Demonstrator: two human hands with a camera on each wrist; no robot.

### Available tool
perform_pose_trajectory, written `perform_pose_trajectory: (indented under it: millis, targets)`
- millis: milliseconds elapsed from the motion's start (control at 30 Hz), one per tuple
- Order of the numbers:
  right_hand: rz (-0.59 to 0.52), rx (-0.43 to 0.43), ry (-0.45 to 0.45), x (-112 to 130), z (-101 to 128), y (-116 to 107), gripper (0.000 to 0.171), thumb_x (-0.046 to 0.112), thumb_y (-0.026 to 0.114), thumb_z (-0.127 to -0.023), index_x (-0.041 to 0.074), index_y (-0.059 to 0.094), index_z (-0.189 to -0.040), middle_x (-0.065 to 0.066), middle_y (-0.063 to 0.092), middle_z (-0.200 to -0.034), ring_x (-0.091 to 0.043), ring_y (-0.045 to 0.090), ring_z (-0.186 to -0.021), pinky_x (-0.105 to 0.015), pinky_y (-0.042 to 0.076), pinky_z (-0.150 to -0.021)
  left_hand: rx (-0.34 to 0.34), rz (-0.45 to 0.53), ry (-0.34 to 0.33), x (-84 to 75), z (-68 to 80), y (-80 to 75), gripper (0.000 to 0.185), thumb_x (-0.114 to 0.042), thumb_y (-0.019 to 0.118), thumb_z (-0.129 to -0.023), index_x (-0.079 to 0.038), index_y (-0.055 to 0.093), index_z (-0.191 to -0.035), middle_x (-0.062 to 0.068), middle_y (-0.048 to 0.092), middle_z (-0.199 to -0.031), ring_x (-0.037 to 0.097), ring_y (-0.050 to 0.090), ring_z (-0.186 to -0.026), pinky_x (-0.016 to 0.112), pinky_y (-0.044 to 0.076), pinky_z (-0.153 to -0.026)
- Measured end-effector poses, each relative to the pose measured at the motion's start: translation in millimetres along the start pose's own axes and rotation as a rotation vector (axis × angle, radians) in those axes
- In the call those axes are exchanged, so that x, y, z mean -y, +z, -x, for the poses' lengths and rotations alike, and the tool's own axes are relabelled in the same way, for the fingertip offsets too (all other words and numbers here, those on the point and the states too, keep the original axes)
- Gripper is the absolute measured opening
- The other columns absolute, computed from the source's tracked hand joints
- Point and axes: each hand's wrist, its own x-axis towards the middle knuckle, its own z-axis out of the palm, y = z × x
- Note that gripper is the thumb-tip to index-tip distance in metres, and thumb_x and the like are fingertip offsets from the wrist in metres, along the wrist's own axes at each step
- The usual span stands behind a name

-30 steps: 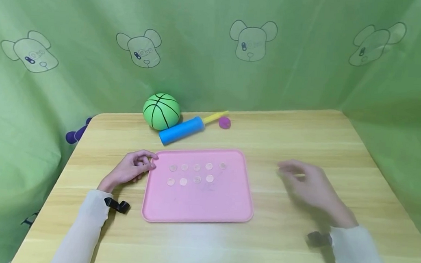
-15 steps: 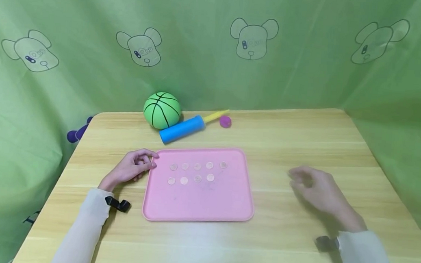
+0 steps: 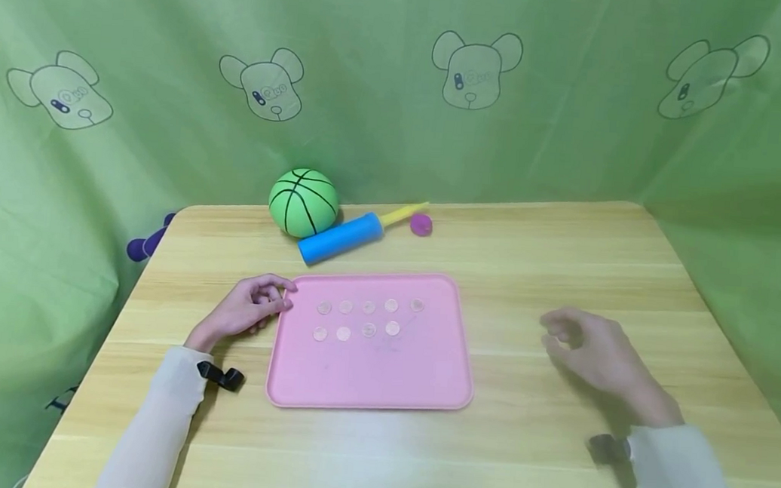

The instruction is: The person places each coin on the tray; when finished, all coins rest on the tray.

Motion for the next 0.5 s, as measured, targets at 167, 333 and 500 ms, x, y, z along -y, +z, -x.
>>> perform_pose_trajectory:
  millis: [167, 333, 500]
  targets:
    - [0.007, -0.001, -0.018, -1.1, -2.5, -0.2, 0.031, 0.009, 0.086, -0.093, 0.003, 0.076, -0.122, -0.005, 0.079, -0.101, 0.004, 0.067, -0.085, -0.013, 0.057, -0.074, 0.003, 0.003, 0.002, -0.5, 0.2, 0.1, 0.031, -0.013, 0.074, -0.104, -0.008, 0.070, -0.134, 0.003, 0.069, -0.088, 0.010, 0.053, -0.053, 0.022, 0.046, -0.046]
    - [0.012, 0.029, -0.012, -4.3, -5.0, 1.4, 0.034, 0.009, 0.086, -0.093, 0.002, 0.075, -0.125, -0.001, 0.075, -0.099, 0.001, 0.061, -0.084, -0.016, 0.053, -0.073, 0.004, 0.010, -0.002, 0.5, -0.4, 0.5, 0.031, -0.012, 0.074, -0.104, -0.006, 0.070, -0.134, 0.006, 0.069, -0.089, 0.010, 0.053, -0.054, 0.023, 0.046, -0.046]
    - [0.009, 0.063, -0.004, -4.2, -6.7, 3.0, 0.038, 0.008, 0.085, -0.092, 0.000, 0.073, -0.128, 0.000, 0.071, -0.097, -0.001, 0.058, -0.083, -0.018, 0.051, -0.072, 0.003, 0.009, 0.000, 0.7, -1.2, 0.2, 0.032, -0.013, 0.074, -0.104, -0.005, 0.070, -0.134, 0.007, 0.069, -0.089, 0.010, 0.053, -0.054, 0.023, 0.046, -0.046]
